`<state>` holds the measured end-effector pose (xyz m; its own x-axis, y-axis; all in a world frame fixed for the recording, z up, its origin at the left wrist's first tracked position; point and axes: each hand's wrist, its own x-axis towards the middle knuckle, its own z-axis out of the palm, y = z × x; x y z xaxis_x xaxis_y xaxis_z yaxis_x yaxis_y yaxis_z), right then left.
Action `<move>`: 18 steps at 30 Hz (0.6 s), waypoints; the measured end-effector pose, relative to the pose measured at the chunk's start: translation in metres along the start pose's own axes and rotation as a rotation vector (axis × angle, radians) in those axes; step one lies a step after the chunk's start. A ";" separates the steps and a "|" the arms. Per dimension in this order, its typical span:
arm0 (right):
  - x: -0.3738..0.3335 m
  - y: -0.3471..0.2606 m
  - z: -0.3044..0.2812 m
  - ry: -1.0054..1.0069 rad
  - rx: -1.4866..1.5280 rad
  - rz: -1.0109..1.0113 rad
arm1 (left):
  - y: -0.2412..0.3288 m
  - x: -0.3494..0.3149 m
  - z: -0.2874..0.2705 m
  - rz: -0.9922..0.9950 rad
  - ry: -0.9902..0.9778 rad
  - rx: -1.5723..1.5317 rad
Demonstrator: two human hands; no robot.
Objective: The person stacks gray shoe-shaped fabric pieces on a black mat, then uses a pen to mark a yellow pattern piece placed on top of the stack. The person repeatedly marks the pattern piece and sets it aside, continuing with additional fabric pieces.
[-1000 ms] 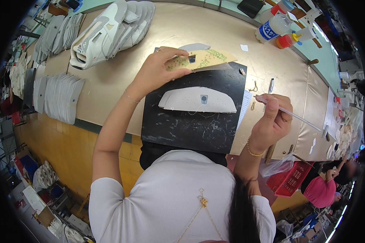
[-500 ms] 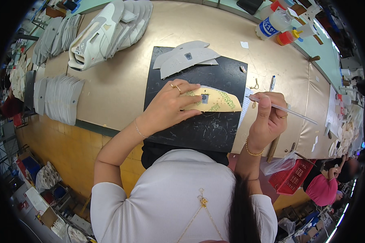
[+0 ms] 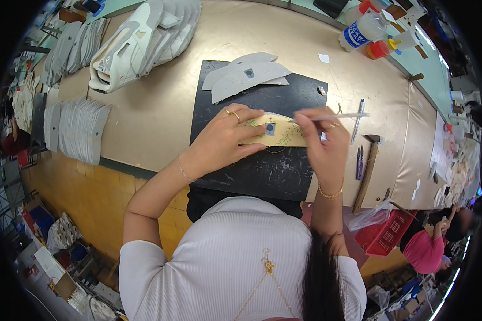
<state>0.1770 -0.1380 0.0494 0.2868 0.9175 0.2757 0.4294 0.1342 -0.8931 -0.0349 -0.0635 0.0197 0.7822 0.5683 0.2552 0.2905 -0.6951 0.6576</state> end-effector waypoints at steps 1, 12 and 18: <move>0.003 0.003 0.006 -0.060 -0.020 0.010 | 0.000 0.000 0.000 0.004 -0.001 0.001; 0.012 0.012 0.024 -0.249 -0.323 -0.094 | 0.003 0.000 0.000 0.008 -0.028 0.022; 0.017 0.010 0.022 -0.329 -0.432 -0.139 | 0.003 -0.002 0.001 0.020 -0.017 0.020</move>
<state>0.1667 -0.1130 0.0373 -0.0499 0.9799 0.1931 0.7760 0.1597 -0.6102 -0.0348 -0.0669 0.0208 0.7972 0.5466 0.2565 0.2853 -0.7154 0.6378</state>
